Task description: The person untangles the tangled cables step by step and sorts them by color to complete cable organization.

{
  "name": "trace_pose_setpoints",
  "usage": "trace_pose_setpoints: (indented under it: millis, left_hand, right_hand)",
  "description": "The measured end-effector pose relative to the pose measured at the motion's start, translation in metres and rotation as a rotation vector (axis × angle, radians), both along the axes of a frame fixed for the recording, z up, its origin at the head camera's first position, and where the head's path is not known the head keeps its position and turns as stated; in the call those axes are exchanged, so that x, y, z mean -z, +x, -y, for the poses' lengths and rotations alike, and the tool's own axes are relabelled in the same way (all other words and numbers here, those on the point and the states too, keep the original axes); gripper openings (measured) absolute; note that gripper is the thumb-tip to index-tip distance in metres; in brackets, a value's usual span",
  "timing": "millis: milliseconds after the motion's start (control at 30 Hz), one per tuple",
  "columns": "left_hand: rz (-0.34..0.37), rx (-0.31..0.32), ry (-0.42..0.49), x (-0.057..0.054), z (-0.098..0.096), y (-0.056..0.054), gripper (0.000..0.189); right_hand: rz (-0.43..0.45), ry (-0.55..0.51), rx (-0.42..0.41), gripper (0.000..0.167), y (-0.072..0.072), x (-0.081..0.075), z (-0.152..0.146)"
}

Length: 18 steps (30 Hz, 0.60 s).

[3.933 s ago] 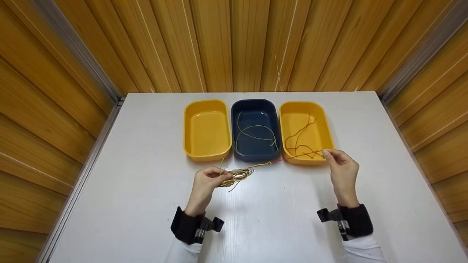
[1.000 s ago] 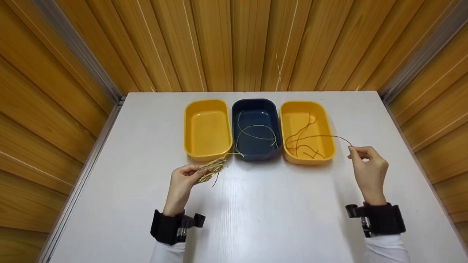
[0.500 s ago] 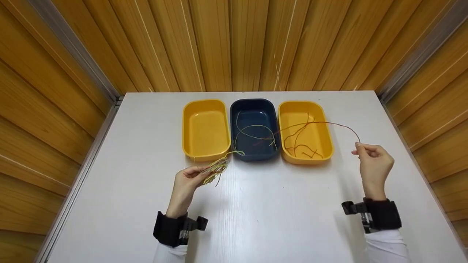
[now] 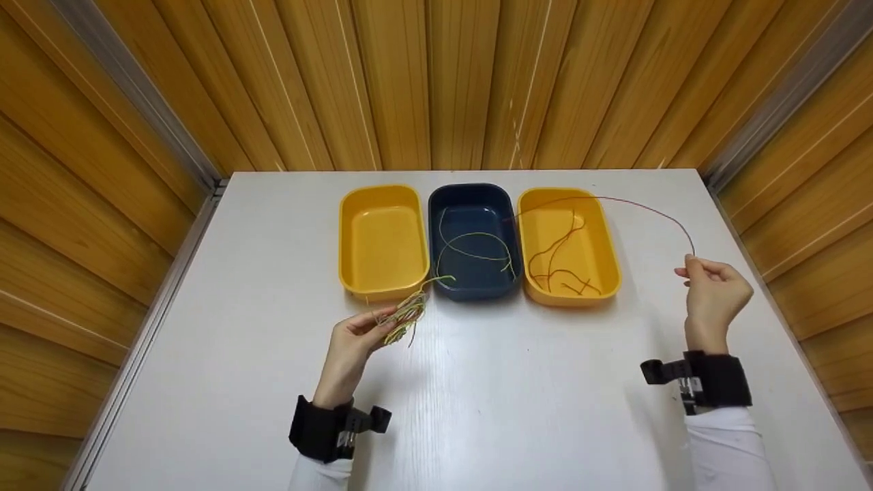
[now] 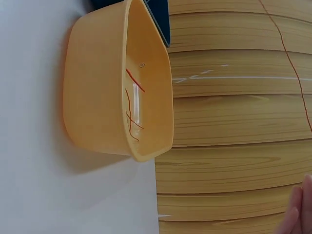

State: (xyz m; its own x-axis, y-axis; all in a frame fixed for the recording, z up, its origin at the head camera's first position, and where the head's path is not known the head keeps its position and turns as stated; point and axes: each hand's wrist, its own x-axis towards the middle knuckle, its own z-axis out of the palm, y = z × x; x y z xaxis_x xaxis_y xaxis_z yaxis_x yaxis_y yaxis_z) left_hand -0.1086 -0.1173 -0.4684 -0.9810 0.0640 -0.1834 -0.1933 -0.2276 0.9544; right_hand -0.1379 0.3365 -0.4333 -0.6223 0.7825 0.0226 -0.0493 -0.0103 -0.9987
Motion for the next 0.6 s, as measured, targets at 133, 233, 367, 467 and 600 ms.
trace_pose_setpoints:
  millis: [133, 233, 367, 467, 600]
  left_hand:
    - [0.017, 0.024, 0.013, 0.002, 0.000, 0.000, 0.028]
    - [0.011, 0.051, 0.034, 0.004, 0.001, 0.001, 0.031]
    - [0.014, 0.057, 0.061, 0.005, 0.001, 0.001, 0.036]
    - [0.023, 0.039, 0.078, 0.005, 0.000, 0.001, 0.038]
    - [0.030, 0.018, 0.099, 0.006, -0.001, 0.000, 0.038]
  right_hand:
    - [0.005, -0.020, 0.038, 0.042, -0.009, -0.003, -0.006]
    - [0.007, 0.015, 0.064, 0.042, -0.014, -0.003, -0.009]
    - [0.000, 0.054, 0.093, 0.041, -0.019, 0.000, -0.011]
    - [0.009, 0.071, 0.114, 0.041, -0.024, 0.002, -0.013]
    - [0.035, 0.124, 0.142, 0.039, -0.032, 0.006, -0.015]
